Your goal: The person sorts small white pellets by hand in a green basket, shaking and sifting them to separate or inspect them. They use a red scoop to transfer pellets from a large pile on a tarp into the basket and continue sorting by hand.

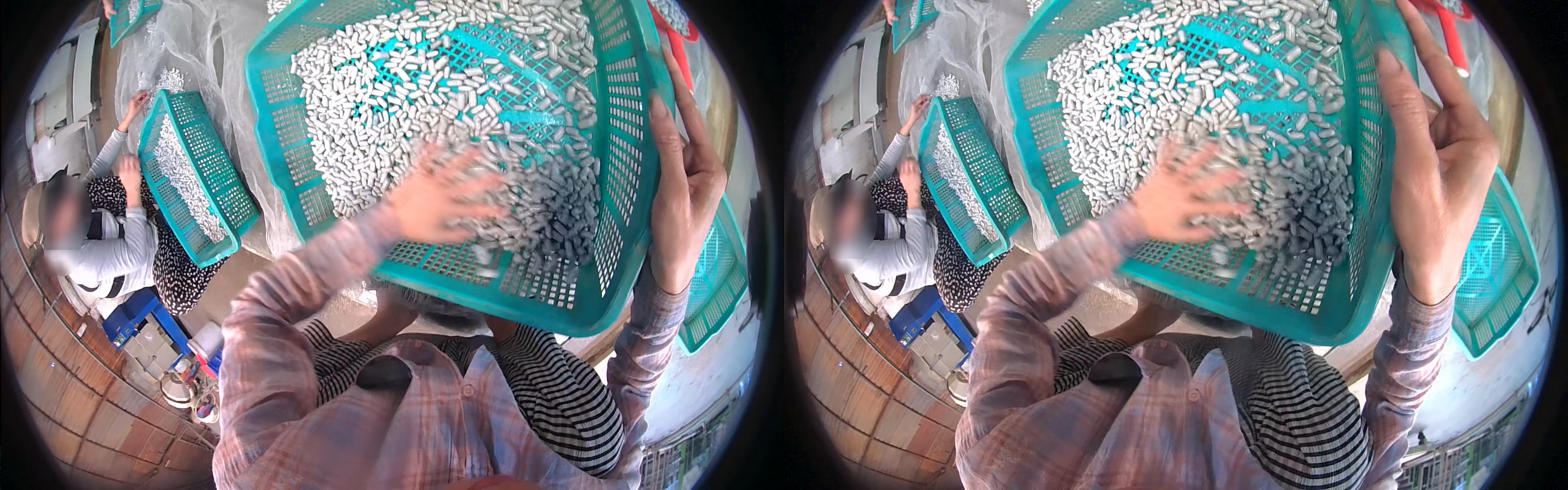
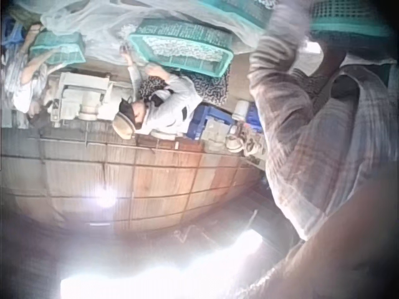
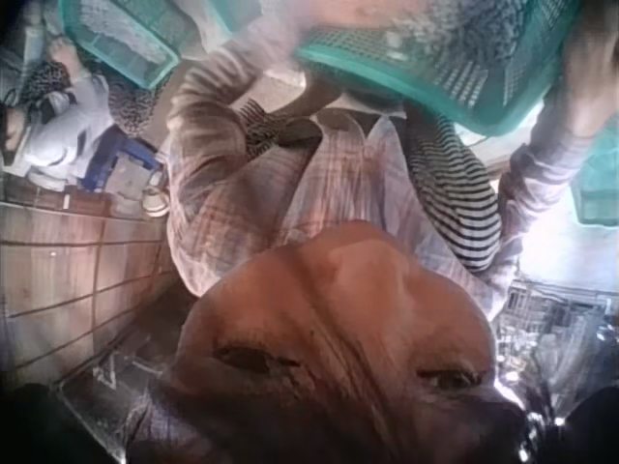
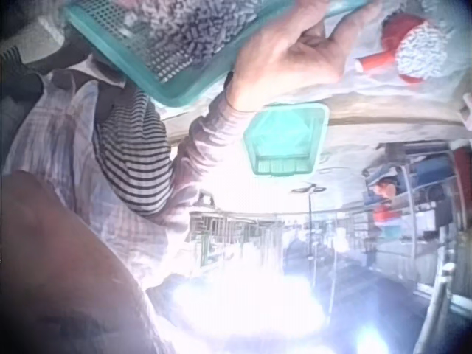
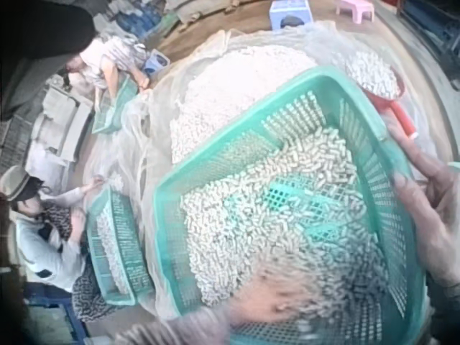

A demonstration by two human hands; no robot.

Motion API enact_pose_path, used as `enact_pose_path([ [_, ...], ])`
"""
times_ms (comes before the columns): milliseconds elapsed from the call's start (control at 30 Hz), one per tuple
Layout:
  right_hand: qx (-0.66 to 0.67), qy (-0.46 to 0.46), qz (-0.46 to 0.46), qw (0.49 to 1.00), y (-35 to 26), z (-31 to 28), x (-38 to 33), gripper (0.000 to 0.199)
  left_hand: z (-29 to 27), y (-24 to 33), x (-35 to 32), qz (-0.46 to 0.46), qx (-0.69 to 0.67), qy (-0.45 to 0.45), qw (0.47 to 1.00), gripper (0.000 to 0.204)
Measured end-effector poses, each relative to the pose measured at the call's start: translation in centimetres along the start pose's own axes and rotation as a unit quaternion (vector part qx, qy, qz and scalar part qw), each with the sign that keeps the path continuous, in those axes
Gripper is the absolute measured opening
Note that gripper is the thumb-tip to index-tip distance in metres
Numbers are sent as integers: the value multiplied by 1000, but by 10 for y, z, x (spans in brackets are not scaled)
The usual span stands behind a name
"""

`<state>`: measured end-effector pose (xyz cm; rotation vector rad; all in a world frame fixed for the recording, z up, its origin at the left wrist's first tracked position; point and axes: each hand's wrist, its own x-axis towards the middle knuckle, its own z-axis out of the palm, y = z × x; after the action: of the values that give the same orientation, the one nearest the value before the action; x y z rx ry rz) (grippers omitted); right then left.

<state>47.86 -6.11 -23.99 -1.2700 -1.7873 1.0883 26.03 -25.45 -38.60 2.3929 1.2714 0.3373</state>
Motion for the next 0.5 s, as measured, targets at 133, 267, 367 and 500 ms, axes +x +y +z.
enact_pose_path([
  [133,34,5,12,999,4,5,1,41,-20,-91,-24,-197,130,52,970,70],
  [267,29,-24,18,999,5,2,11,40,-16,-69,92,-334,84,248,906,66],
  [367,5,-33,-15,999,18,-5,22,40,-21,29,139,-215,-98,145,961,66],
  [500,2,-5,15,1000,2,-4,15,41,2,38,66,95,-33,28,995,59],
])
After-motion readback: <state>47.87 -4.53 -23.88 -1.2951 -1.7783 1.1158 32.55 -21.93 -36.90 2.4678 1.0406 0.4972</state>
